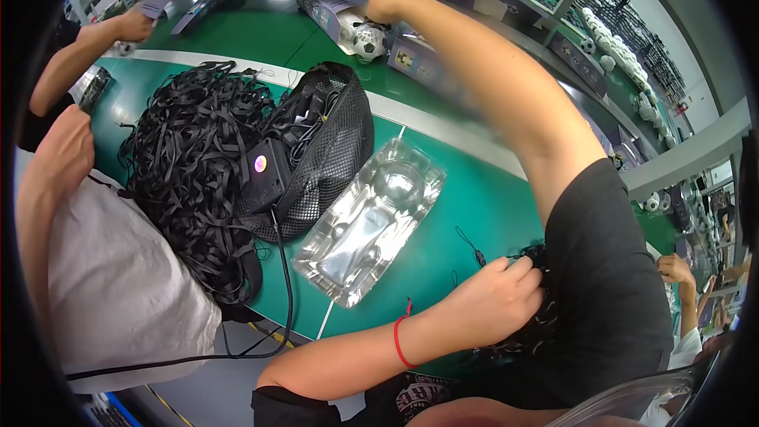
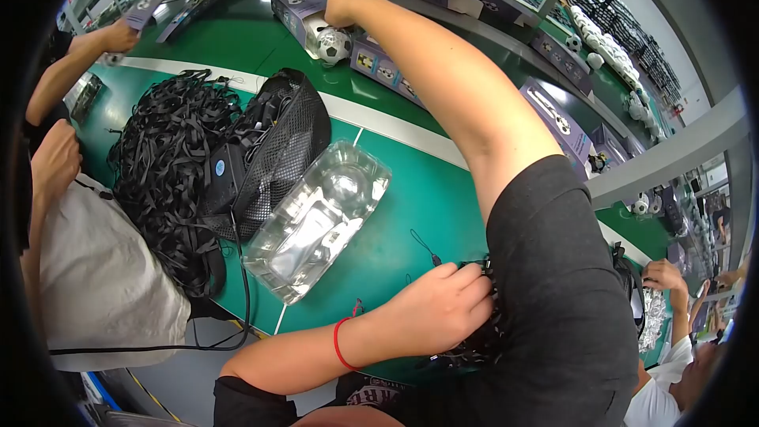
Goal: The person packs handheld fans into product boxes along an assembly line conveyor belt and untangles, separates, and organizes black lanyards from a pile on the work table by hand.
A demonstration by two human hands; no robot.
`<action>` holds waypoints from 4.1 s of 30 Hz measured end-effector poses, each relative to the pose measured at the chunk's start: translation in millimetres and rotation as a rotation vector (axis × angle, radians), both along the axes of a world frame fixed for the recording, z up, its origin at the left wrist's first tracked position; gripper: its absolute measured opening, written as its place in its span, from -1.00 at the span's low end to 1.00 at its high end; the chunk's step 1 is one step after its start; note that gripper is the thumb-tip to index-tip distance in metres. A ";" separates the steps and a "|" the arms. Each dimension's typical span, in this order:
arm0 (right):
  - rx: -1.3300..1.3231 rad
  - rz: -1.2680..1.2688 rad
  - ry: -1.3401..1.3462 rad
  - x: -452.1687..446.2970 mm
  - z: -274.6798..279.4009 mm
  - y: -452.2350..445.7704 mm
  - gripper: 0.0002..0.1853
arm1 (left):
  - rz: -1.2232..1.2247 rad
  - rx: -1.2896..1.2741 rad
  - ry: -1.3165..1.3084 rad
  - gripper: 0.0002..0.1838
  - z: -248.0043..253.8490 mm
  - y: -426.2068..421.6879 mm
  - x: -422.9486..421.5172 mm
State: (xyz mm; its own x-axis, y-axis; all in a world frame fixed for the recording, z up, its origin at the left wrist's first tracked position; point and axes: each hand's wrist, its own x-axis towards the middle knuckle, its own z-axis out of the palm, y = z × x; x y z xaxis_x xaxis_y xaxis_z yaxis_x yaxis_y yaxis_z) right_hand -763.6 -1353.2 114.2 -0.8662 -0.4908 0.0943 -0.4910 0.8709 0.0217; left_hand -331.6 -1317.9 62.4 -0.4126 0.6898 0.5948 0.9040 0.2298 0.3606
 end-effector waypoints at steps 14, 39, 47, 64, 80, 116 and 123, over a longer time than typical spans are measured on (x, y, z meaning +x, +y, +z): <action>0.086 0.000 -0.302 67.4 63.3 41.2 -0.70 | -0.022 -0.032 -0.120 -0.87 6.3 9.0 -4.4; -0.613 -0.003 -0.030 534.6 143.9 419.2 -0.76 | 0.110 -0.745 0.031 -0.89 52.4 144.6 5.1; -0.637 -0.202 -0.046 534.7 101.1 448.8 -0.59 | 0.249 -0.375 -0.080 -0.94 114.8 145.8 9.1; -1.381 0.055 -0.763 518.2 56.6 461.4 -0.63 | -0.601 0.852 -1.047 -0.74 272.3 26.8 -102.6; -0.392 -0.224 0.484 477.2 84.8 420.9 -0.54 | -0.516 0.680 -1.604 -0.75 93.8 245.6 -40.2; -2.629 0.309 -0.647 505.6 -2.9 430.1 -0.76 | -0.210 0.171 -0.060 -0.56 64.0 202.3 58.3; -2.725 0.115 -0.772 524.9 6.8 408.9 -0.80 | -0.344 0.268 0.115 -0.57 53.7 225.3 46.5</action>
